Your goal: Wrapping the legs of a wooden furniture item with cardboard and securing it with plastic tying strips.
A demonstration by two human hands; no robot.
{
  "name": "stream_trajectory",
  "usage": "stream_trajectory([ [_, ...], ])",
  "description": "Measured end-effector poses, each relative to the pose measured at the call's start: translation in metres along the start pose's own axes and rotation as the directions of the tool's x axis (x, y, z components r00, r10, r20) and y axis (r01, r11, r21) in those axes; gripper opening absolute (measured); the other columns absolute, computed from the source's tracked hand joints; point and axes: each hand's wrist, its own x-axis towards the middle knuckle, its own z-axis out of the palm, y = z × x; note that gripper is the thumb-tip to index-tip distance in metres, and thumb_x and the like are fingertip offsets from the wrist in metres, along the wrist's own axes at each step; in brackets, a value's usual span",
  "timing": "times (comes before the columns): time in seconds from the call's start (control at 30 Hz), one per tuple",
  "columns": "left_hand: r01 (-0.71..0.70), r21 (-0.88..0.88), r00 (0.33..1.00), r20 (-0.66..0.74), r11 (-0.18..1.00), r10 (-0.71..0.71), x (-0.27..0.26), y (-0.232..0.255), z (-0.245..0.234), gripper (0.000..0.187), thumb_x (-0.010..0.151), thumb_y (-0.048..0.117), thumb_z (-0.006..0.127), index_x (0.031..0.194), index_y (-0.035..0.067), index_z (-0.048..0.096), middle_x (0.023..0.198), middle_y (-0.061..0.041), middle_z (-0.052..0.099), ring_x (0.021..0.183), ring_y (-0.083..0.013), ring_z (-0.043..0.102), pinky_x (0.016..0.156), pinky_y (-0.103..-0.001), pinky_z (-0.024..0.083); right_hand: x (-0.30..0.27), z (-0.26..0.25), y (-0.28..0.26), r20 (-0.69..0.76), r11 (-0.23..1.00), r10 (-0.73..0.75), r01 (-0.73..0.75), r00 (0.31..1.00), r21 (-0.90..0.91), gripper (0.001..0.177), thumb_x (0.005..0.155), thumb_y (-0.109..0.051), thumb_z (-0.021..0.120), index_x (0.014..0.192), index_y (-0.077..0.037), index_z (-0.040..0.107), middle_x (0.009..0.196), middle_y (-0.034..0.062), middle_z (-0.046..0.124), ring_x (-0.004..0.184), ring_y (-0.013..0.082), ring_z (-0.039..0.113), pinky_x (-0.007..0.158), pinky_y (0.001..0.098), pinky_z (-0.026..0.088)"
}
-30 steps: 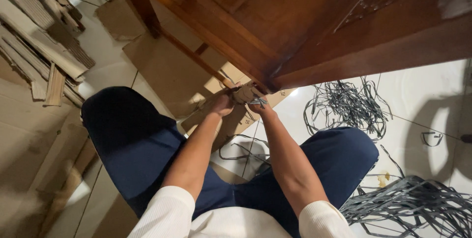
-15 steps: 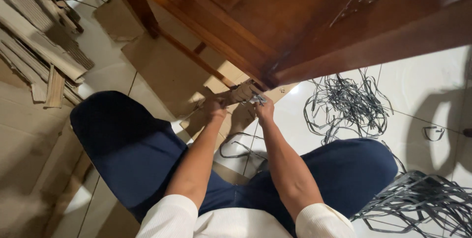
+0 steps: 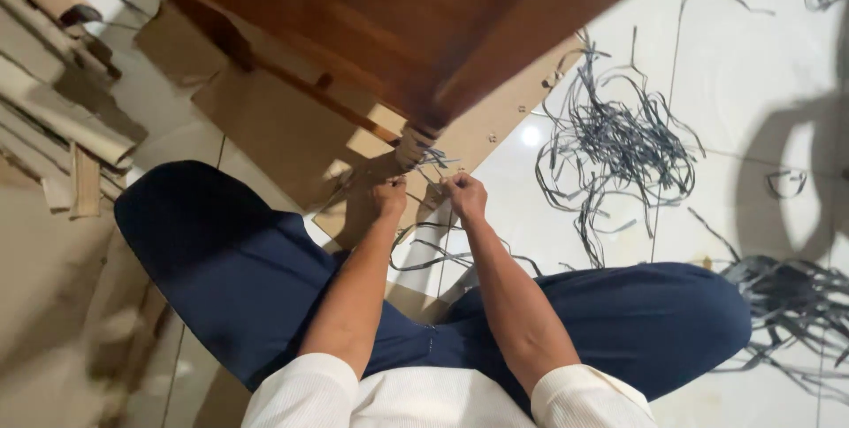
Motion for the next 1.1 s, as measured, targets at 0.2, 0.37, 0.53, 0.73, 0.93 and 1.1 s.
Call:
stream_trajectory([
  [0.2,0.06,-0.446,0.997,0.078,0.893,-0.028,0.005,-0.007,0.017,0.025,0.087,0.026,0.078,0.088,0.002,0.074,0.09,-0.01,0.078,0.083,-0.0145,0.071,0.077,-0.03,0.057,-0.008,-0.003,-0.004,-0.044,0.968,-0.141,0.129,0.989,-0.214,0.021,0.084,-0.031,0.077,0.091,-0.011,0.079,0.084,0.0084,0.077,0.078,0.0208,0.073,0.076,0.0357,0.056],
  [0.37,-0.035,-0.666,0.999,0.004,0.745,0.051,0.007,-0.009,0.027,0.018,0.085,0.007,0.082,0.083,0.001,0.065,0.088,-0.005,0.072,0.083,-0.0115,0.065,0.079,-0.027,0.057,-0.01,-0.01,-0.008,-0.092,0.917,-0.306,0.267,0.948,-0.297,0.02,0.082,-0.025,0.076,0.096,-0.012,0.081,0.089,0.0135,0.076,0.084,0.0292,0.073,0.08,0.0398,0.056],
  [0.53,-0.018,-0.88,0.998,0.011,0.475,0.057,0.006,-0.014,0.027,0.032,0.074,-0.011,0.08,0.076,0.005,0.052,0.083,-0.006,0.065,0.078,-0.0137,0.063,0.074,-0.032,0.056,-0.018,-0.02,-0.028,-0.065,0.904,-0.307,0.269,0.95,-0.334,0.016,0.083,-0.02,0.073,0.096,-0.012,0.076,0.086,0.0125,0.076,0.082,0.0306,0.073,0.079,0.0409,0.057],
  [0.73,0.345,-0.845,0.933,0.262,0.409,-0.246,-0.028,0.027,-0.03,0.027,0.074,-0.001,0.078,0.079,0.016,0.058,0.082,-0.002,0.069,0.069,-0.0128,0.062,0.058,-0.029,0.047,-0.041,-0.012,-0.036,0.08,0.842,-0.26,0.267,0.962,-0.47,0.013,0.086,-0.02,0.072,0.095,-0.013,0.077,0.089,0.0164,0.076,0.088,0.0368,0.071,0.081,0.0463,0.055],
  [0.93,0.211,-0.791,0.972,0.234,0.574,-0.035,-0.012,-0.005,0.004,0.013,0.08,0.006,0.078,0.08,0.01,0.066,0.077,-0.004,0.068,0.062,-0.0128,0.058,0.055,-0.028,0.045,-0.048,0.009,-0.007,0.191,0.71,-0.48,0.507,0.856,-0.489,0.018,0.078,-0.019,0.071,0.092,-0.007,0.074,0.092,0.0205,0.071,0.089,0.0434,0.067,0.078,0.0514,0.053],
  [1.1,0.271,-0.825,0.959,0.275,0.496,-0.068,-0.037,0.029,-0.032,0.017,0.085,0.009,0.077,0.082,0.012,0.061,0.074,0.002,0.06,0.064,-0.008,0.053,0.057,-0.027,0.043,-0.059,0.017,-0.019,0.273,0.705,-0.413,0.495,0.869,-0.508,0.015,0.083,-0.023,0.07,0.09,-0.011,0.074,0.091,0.0179,0.07,0.087,0.0416,0.068,0.077,0.0512,0.054],
])
